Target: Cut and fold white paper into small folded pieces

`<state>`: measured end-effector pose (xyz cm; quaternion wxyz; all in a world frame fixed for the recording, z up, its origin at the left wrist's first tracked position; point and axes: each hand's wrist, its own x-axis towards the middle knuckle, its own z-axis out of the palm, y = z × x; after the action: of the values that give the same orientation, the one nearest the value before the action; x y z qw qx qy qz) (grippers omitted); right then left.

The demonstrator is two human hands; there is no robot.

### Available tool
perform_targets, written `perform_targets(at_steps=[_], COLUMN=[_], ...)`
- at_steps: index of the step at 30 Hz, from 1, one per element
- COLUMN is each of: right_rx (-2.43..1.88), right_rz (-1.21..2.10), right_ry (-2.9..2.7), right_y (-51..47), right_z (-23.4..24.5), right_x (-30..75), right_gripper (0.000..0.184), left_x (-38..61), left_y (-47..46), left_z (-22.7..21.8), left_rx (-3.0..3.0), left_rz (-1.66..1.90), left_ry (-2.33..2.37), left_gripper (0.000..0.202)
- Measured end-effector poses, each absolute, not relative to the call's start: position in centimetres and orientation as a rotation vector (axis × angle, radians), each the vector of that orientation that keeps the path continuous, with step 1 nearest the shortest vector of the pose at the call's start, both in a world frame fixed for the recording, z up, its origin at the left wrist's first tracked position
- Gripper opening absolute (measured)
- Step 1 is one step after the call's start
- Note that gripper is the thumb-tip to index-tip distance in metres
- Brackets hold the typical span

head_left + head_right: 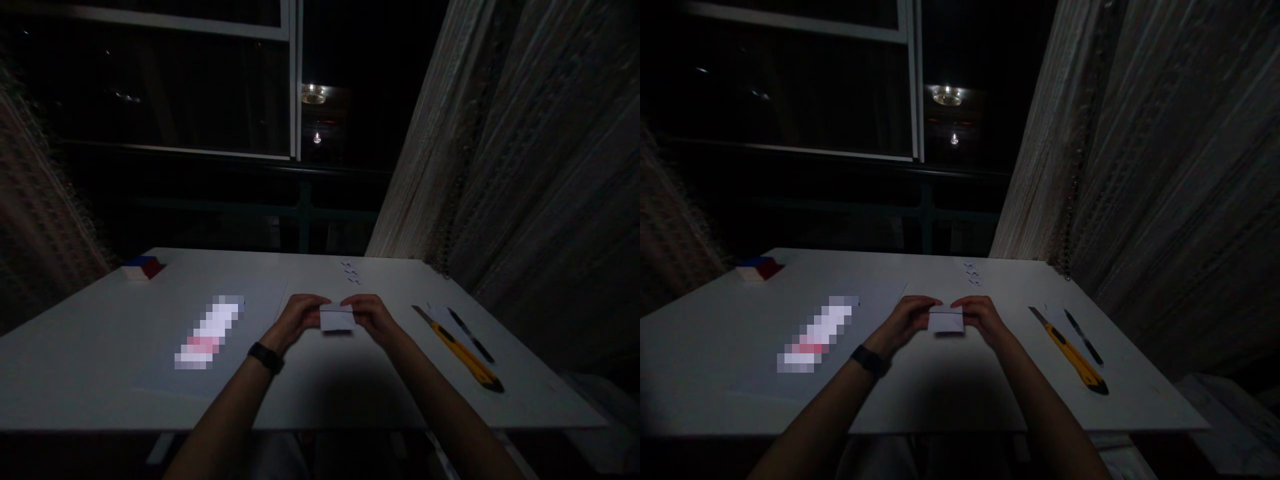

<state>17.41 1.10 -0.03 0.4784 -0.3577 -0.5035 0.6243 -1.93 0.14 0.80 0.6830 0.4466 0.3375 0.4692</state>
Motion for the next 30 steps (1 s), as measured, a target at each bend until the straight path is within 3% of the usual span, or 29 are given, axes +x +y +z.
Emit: perform_targets(at_steps=[3,8,13,18,30], right_rx=[-0.859,-0.939,-1.008,-1.063,-1.067], right_rz=[1.452,1.323,1.232,1.224,1.196], right_ry=[-1.328,-1.421,-1.386,-1.372,-1.452], right_y=[1.0,1.1,1.3,1.2,0.9], right_z=[-0.2,-0.9,-1.2,-1.0,-0.7], right_x=[16.9,16.0,15.8,15.7,15.4], right_gripper=[0.019,0.046,0.039,0.037,0.029], left_x=[-1.6,-1.2,-1.2,-1.2,-1.6], left_y=[-0.1,-0.1,0.5,0.5,0.2], left_z=[0.8,0.7,0.1,0.0,0.3], left_rx=[1.126,1.363,1.355,1.260,1.505], left_rz=[1.128,1.180,1.149,1.119,1.057], left_ry=[0.903,1.013,1.047,1.115,1.187], left_gripper=[0.032,0.039,0.049,0.036,0.034])
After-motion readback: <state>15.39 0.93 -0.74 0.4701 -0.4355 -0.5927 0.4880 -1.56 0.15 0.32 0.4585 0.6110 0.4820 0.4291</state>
